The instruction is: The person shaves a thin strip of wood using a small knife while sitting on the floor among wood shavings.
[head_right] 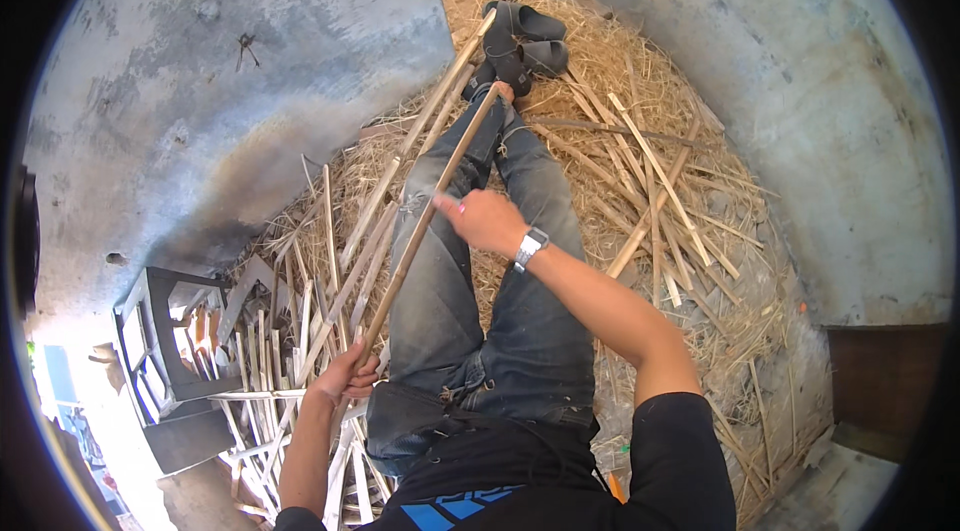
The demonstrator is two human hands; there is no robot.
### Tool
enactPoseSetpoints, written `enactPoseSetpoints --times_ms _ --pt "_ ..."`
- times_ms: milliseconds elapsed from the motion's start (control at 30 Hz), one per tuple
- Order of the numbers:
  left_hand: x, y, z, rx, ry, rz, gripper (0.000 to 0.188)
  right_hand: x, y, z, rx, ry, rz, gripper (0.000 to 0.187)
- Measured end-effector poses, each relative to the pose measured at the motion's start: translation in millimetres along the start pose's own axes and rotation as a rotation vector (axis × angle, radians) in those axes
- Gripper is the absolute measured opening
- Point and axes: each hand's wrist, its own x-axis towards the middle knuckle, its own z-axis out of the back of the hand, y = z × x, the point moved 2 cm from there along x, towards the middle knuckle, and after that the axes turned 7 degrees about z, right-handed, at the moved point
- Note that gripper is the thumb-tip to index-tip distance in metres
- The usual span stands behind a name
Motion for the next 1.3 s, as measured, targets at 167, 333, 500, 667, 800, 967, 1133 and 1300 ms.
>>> enactPoseSetpoints --times_ms 167,333,500,667,800,967,1133,1300 --pt "6 5 -5 0.061 -0.045 -0.068 0.065 -40 49 -23 -0.141 0.265 0.088 0.081" --pt "0 14 -5 0.074 -0.086 -0.077 0.065 -19 36 -4 -0.163 0.123 0.119 0.081" --pt "-6 4 -12 0.091 -0.110 -0.047 0.066 12 -10 17 -0.077 0.056 -0.064 0.089" --pt "-5 18 3 0.061 -0.075 -0.059 0.066 -37 45 -15 -0.233 0.281 0.172 0.078" --pt "-18 31 18 0.025 0.003 -0.012 0.066 31 -59 36 -0.087 -0.108 -0.114 0.085" --pt "-14 43 21 -0.040 0.020 0.013 0.068 12 -5 6 0.036 0.046 -0.047 0.089" --pt "-26 69 53 -0.040 0.045 0.003 0.065 -8 26 -3 -0.195 0.131 0.093 0.078" --pt "-36 92 87 0.042 0.057 -0.005 0.060 44 -154 114 -0.152 -0.333 -0.316 0.087"
